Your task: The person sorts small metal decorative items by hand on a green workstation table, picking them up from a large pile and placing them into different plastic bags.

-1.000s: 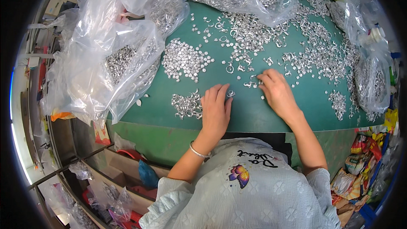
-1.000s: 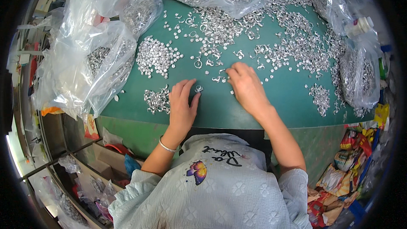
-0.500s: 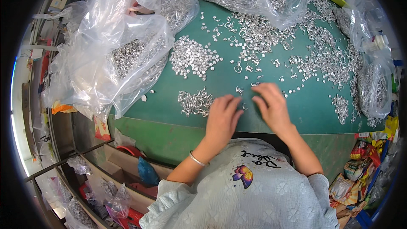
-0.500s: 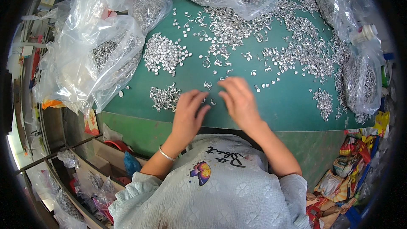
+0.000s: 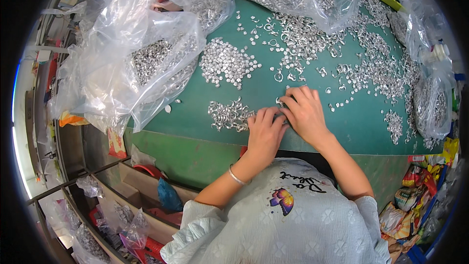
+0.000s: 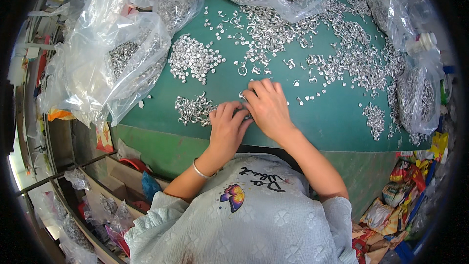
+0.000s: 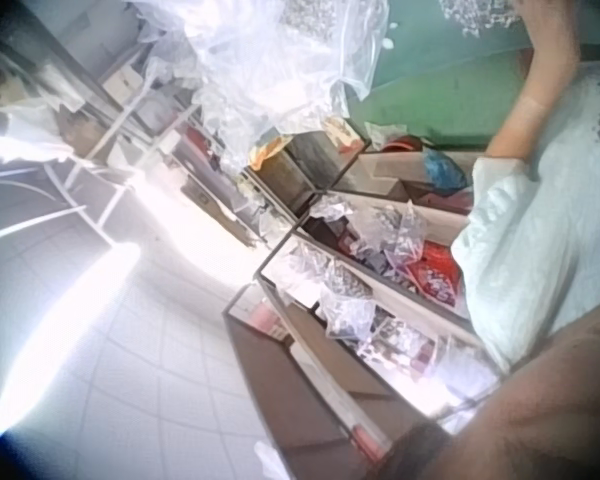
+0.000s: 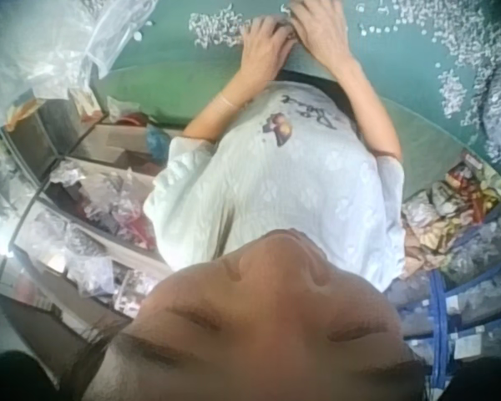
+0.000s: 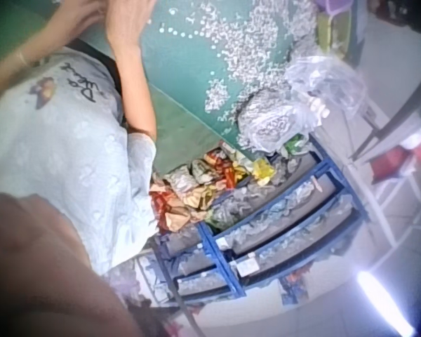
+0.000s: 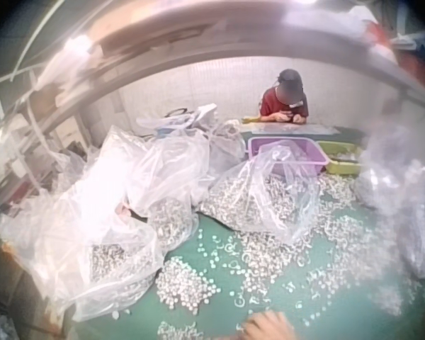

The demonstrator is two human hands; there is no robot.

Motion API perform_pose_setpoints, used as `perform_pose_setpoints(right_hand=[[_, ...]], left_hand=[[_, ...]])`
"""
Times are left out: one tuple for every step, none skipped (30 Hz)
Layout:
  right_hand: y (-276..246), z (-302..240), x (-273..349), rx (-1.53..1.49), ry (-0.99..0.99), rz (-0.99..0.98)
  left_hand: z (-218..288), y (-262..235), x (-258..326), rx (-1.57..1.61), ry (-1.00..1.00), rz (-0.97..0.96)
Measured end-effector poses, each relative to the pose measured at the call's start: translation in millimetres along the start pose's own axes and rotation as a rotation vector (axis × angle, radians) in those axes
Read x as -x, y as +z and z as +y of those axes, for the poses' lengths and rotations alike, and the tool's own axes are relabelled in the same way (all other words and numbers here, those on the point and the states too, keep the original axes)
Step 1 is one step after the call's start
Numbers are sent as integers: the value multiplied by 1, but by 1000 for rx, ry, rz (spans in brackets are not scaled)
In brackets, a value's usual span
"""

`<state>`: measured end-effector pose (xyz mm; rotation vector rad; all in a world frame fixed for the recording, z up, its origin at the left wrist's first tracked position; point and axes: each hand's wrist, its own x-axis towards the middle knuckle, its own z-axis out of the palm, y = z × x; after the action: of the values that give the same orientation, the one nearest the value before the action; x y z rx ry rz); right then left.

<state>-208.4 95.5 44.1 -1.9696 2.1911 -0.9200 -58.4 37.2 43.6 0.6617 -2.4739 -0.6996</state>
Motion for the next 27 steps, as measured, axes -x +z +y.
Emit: perform_pose_setpoints(right_hand=[[6, 2, -3, 31, -4, 29], [4, 3, -3, 6, 15, 75], [0, 3, -2, -19, 36, 117], [-3, 3, 0, -45, 57, 160], [-5, 6, 4, -79, 105, 161], [-9, 10, 9, -110, 151, 162], [-12, 11, 13, -142, 199, 163], [-12, 8, 17, -89, 152, 123], [-13, 3, 19, -35, 106, 85], [-13, -3, 22, 20, 61, 48], [-9, -10, 25, 34, 41, -4], [-6, -14, 26, -30, 55, -21], [-4, -18, 27, -94, 70, -37], [-3, -19, 28, -158, 86, -53], [-3, -11, 31, -236, 93, 32], [-8, -2, 31, -184, 128, 80], [-15, 8, 30, -131, 164, 128], [-22, 15, 26, -75, 203, 177], [-27, 15, 19, -26, 229, 205], [-25, 16, 17, -3, 186, 164], [-21, 20, 18, 29, 144, 126], [-20, 26, 20, 65, 107, 95], [-22, 31, 25, 44, 131, 67], [-29, 36, 26, 21, 139, 80], [-37, 43, 28, 5, 152, 96], [-47, 51, 30, -10, 166, 112], [-56, 67, 31, -29, 135, 221]], left_hand=[[-6, 4, 3, -29, -16, 19], [-9, 6, 4, -57, -31, 39], [-13, 2, 6, -98, -46, 59], [-15, -1, 6, -106, -66, 65], [-17, -5, 6, -115, -86, 72], [-18, -7, 6, -121, -106, 79], [-19, -7, 7, -126, -98, 83], [-18, -7, 8, -117, -110, 73], [-18, -7, 7, -107, -119, 62], [-17, -6, 7, -98, -127, 51], [-15, -5, 6, -55, -106, 57], [-13, -2, 6, -12, -85, 64], [-11, -1, 6, 30, -64, 70], [-9, 0, 8, 31, -43, 34], [-6, -1, 9, 31, -23, 2], [-4, -1, 9, 30, -3, -31], [-3, 0, 7, 22, 33, -36], [-4, 1, 5, 8, 20, -31], [-8, 3, 4, -6, 8, -26], [-11, 5, 5, -19, -5, -22], [-16, 8, 4, -63, -17, 64], [-19, 6, 2, -90, -27, 87], [-23, 4, 2, -122, -30, 91], [-26, 1, 4, -160, -44, 99], [-27, -1, 4, -173, -45, 93], [-26, -2, 3, -186, -45, 86], [-24, -4, 0, -205, -47, 85]])
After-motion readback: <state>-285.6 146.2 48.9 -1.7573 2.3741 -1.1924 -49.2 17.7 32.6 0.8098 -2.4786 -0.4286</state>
